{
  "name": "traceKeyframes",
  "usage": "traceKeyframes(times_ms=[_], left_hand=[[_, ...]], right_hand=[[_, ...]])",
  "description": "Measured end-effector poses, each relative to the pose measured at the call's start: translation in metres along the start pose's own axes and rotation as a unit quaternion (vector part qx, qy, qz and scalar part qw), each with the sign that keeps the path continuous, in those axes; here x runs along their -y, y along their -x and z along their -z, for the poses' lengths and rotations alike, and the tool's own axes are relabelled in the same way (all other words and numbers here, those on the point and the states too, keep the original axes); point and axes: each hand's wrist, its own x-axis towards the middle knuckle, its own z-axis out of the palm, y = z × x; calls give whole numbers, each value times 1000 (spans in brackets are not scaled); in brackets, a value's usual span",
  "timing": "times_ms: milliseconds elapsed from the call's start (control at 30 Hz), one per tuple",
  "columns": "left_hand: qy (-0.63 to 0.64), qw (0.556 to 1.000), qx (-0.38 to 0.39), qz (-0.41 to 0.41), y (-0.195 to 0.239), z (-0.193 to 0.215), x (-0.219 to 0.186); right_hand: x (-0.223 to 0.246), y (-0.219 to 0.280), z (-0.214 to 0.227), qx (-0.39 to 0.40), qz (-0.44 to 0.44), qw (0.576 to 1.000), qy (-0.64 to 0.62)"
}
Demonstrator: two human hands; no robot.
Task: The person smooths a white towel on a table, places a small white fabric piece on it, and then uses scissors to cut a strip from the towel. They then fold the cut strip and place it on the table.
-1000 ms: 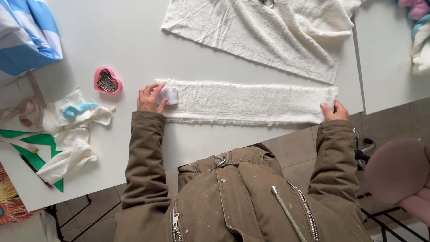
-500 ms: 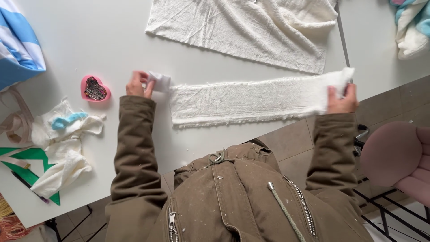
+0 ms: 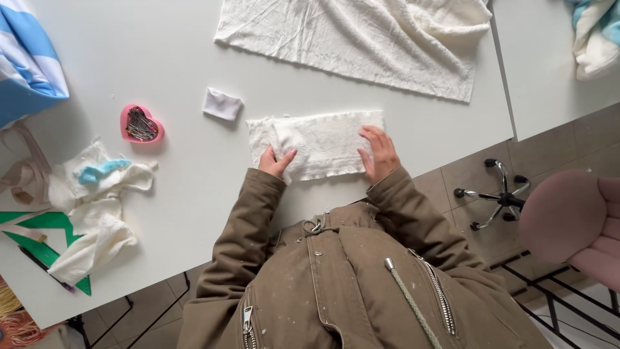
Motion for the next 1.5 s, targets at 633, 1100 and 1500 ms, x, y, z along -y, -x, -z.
traceKeyframes(times_ms=[633,1100,1500], left_hand=[[-246,944,-174,-132,11,41,-42],[-227,950,-161,-145,11,63,-24],[-336,904,-244,-103,17,54,-50]], right_hand=[[11,3,-27,76,-8,967,241],[9,-2,-39,48,30,983,176],[-6,-17,-18,66,-55,976,201]])
